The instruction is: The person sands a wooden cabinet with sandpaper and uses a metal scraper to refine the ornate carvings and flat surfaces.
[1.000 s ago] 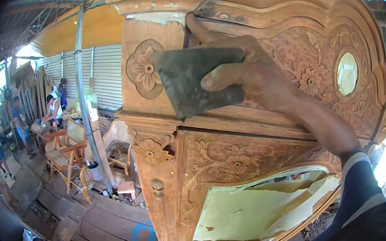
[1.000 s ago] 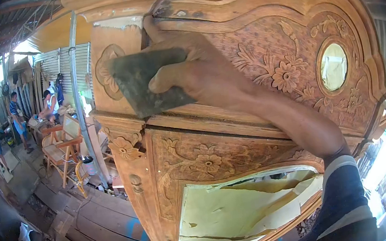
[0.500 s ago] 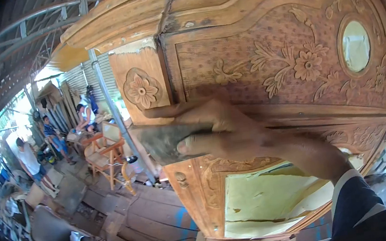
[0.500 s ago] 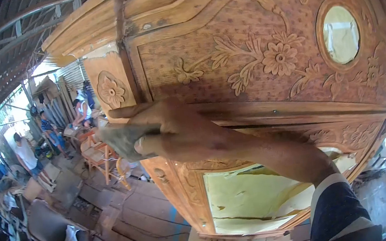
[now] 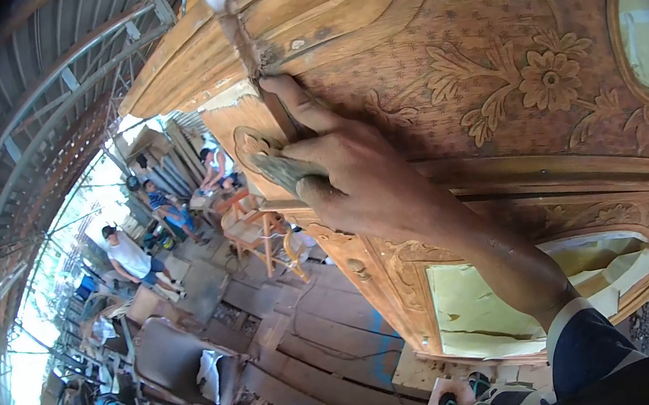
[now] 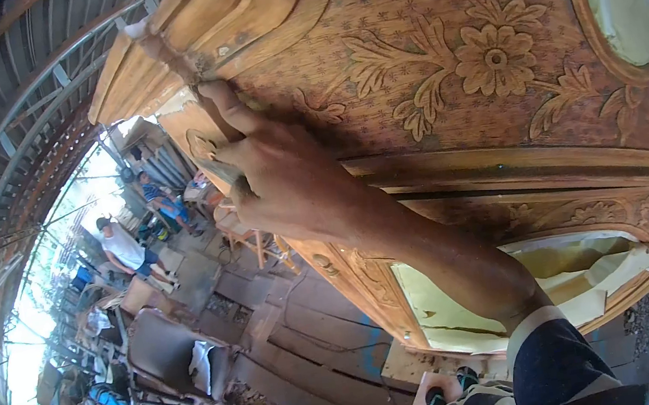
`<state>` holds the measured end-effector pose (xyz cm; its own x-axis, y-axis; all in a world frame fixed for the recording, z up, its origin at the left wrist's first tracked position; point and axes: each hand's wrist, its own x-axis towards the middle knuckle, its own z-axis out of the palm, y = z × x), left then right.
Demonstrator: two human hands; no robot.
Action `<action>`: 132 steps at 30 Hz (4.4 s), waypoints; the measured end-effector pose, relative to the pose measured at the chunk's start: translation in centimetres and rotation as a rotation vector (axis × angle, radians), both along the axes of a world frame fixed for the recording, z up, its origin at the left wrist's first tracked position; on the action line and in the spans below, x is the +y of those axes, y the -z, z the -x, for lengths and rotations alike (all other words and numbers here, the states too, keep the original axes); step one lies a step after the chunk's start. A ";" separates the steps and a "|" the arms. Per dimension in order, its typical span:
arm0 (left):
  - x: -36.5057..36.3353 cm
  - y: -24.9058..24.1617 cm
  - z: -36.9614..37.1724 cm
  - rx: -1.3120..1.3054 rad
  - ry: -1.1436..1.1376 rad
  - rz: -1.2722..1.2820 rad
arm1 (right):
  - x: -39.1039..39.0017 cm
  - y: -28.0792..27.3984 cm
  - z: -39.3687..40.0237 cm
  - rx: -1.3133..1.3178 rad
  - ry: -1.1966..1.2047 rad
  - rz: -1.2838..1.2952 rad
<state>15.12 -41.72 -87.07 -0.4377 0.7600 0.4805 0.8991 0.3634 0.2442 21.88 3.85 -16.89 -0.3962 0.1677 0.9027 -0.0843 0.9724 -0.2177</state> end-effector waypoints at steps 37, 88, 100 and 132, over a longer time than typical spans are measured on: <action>-9.5 -3.9 -1.7 -1.461 -0.547 0.157 | -7.4 40.7 -11.8 -0.538 -0.201 1.513; 19.0 -36.0 1.6 -1.344 -0.334 -1.034 | -6.4 27.9 -4.5 0.290 -0.880 1.748; 11.7 -30.9 -0.1 -0.183 -0.339 0.041 | -5.8 25.6 -1.2 0.504 -1.111 1.747; 41.5 -86.9 14.9 -0.217 0.757 -0.859 | -2.5 -1.8 9.1 0.959 0.124 0.350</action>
